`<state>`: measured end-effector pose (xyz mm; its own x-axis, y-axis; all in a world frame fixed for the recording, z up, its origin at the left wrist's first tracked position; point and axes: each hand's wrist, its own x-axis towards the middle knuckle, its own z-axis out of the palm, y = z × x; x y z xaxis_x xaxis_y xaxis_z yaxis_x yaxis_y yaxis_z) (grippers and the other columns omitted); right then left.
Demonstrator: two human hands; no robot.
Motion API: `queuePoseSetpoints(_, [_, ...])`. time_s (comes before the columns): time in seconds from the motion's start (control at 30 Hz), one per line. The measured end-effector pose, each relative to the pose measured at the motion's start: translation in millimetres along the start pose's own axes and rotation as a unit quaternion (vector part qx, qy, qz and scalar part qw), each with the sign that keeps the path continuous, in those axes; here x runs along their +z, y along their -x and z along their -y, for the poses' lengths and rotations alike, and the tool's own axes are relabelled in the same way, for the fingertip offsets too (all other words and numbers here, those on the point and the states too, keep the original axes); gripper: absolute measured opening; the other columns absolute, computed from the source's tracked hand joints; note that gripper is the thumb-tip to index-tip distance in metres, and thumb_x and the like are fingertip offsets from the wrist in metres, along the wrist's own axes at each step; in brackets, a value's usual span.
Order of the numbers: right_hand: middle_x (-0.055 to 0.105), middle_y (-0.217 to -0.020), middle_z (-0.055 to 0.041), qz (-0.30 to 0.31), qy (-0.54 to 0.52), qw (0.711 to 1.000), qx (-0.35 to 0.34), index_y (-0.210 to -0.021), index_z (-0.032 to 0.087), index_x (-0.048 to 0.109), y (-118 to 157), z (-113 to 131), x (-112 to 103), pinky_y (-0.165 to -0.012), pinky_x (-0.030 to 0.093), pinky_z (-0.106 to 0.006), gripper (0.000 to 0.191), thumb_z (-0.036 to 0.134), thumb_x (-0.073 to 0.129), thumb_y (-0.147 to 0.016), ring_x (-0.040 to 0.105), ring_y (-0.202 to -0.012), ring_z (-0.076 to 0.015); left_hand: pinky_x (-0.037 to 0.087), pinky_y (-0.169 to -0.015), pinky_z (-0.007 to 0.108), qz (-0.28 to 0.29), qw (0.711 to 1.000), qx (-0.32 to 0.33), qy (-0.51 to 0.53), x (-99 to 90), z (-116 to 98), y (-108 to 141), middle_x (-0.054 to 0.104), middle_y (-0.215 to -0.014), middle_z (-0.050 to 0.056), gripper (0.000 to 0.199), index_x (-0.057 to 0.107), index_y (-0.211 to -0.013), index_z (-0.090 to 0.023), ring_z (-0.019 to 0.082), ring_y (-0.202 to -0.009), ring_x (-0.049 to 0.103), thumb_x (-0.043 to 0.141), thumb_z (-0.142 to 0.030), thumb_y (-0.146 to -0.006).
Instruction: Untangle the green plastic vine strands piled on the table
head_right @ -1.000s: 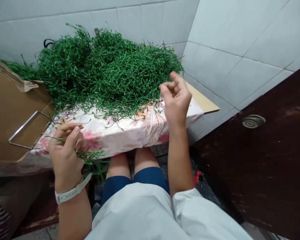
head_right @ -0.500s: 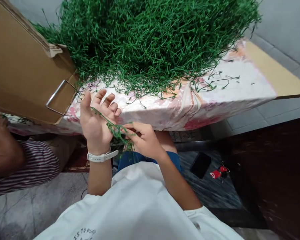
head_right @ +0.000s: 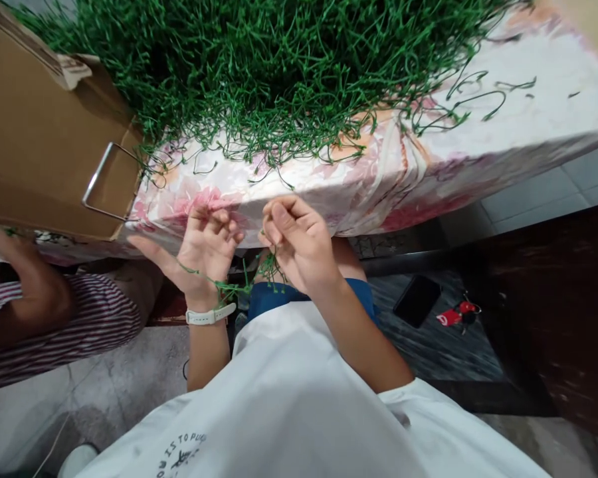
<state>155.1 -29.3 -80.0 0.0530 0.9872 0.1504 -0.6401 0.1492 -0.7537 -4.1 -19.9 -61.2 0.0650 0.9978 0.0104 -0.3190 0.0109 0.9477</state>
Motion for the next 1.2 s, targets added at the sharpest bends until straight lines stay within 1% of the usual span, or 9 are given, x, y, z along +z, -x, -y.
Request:
queuePoseSetpoints(0.17, [0.034, -0.067, 0.0035, -0.049, 0.084, 0.993, -0.07, -0.09, 0.028, 0.061, -14, 11, -11, -0.062, 0.049, -0.031, 0.031, 0.058, 0.063, -0.097, 0.038, -0.059, -0.0141, 0.057, -0.075, 0.033, 0.187, 0.981, -0.021, -0.057, -39.5, 27, 14, 0.065, -0.106, 0.01, 0.102, 0.063, -0.115, -0.022, 0.02, -0.085, 0.065, 0.062, -0.102, -0.052])
queuePoseSetpoints(0.27, [0.037, -0.069, 0.0026, -0.086, 0.082, 0.99, -0.072, -0.093, 0.028, 0.062, -20, 12, -14, -0.064, 0.051, -0.03, 0.03, 0.058, 0.062, -0.098, 0.042, -0.061, -0.0139, 0.059, -0.076, 0.03, 0.369, 0.924, -0.053, -0.079, -55.5, 32, 17, 0.066, -0.117, 0.011, 0.119, 0.061, -0.138, -0.028, 0.019, -0.085, 0.068, 0.1, -0.066, -0.032])
queuePoseSetpoints(0.33, [0.038, -0.069, 0.0026, -0.11, 0.054, 0.99, -0.066, -0.092, 0.028, 0.062, -23, 11, -13, -0.063, 0.052, -0.028, 0.029, 0.056, 0.065, -0.097, 0.043, -0.062, -0.0135, 0.06, -0.08, 0.028, 0.423, 0.9, -0.047, -0.095, -53.1, 33, 20, 0.07, -0.115, 0.009, 0.118, 0.056, -0.149, -0.035, 0.017, -0.087, 0.07, 0.106, -0.042, -0.042])
queuePoseSetpoints(0.5, [0.043, -0.067, 0.0032, -0.131, -0.004, 0.99, -0.054, -0.09, 0.028, 0.062, -27, 0, -9, -0.061, 0.051, -0.027, 0.028, 0.053, 0.074, -0.092, 0.048, -0.062, -0.013, 0.06, -0.079, 0.027, 0.384, 0.912, 0.059, -0.128, -21.5, 32, 32, 0.081, -0.09, 0.006, 0.066, 0.074, -0.135, -0.031, 0.015, -0.078, 0.073, 0.093, -0.018, -0.073])
queuePoseSetpoints(0.63, [0.051, -0.07, 0.0029, -0.045, 0.033, 0.998, -0.031, -0.087, 0.025, 0.064, -23, -2, -5, -0.06, 0.049, -0.025, 0.032, 0.054, 0.076, -0.09, 0.054, -0.065, -0.011, 0.062, -0.075, 0.029, 0.296, 0.944, 0.118, -0.089, -8.1, 27, 35, 0.084, -0.09, 0.008, 0.025, 0.085, -0.111, -0.029, 0.018, -0.081, 0.077, 0.079, -0.019, -0.089])
queuePoseSetpoints(0.77, [0.052, -0.067, 0.0039, 0.051, 0.046, 0.997, 0.02, -0.087, 0.022, 0.067, -13, 1, 1, -0.054, 0.043, -0.024, 0.034, 0.054, 0.079, -0.088, 0.049, -0.058, -0.0085, 0.061, -0.068, 0.026, 0.177, 0.97, 0.147, -0.083, -8.9, 26, 33, 0.083, -0.09, 0.005, 0.016, 0.085, -0.104, -0.031, 0.015, -0.078, 0.075, 0.073, -0.025, -0.095])
queuePoseSetpoints(0.9, [0.049, -0.065, 0.0049, 0.021, 0.016, 1.0, 0.005, -0.088, 0.024, 0.065, -8, 3, 6, -0.054, 0.045, -0.025, 0.034, 0.057, 0.075, -0.09, 0.045, -0.056, -0.009, 0.058, -0.068, 0.018, 0.018, 0.97, 0.17, -0.173, -22.9, 30, 34, 0.077, -0.087, 0.001, 0.01, 0.08, -0.101, -0.024, 0.009, -0.074, 0.072, 0.077, -0.027, -0.092])
queuePoseSetpoints(1.03, [0.044, -0.065, 0.004, -0.005, 0.02, 1.0, -0.007, -0.085, 0.025, 0.062, -10, 9, 7, -0.06, 0.05, -0.027, 0.035, 0.058, 0.066, -0.096, 0.049, -0.059, -0.011, 0.056, -0.068, 0.016, 0.159, 0.925, 0.155, -0.309, -37.3, 26, 44, 0.076, -0.084, 0.001, 0.025, 0.076, -0.111, -0.02, 0.008, -0.069, 0.07, 0.08, -0.015, -0.087])
queuePoseSetpoints(1.2, [0.041, -0.065, 0.0044, 0.024, -0.082, 0.996, 0.013, -0.088, 0.023, 0.062, -15, 15, 11, -0.063, 0.051, -0.025, 0.023, 0.043, 0.073, -0.094, 0.046, -0.061, -0.0109, 0.05, -0.066, 0.021, 0.327, 0.787, 0.282, -0.44, -23.3, 32, 57, 0.07, -0.075, -0.002, 0.04, 0.069, -0.133, -0.019, 0.009, -0.063, 0.058, 0.073, -0.018, -0.094])
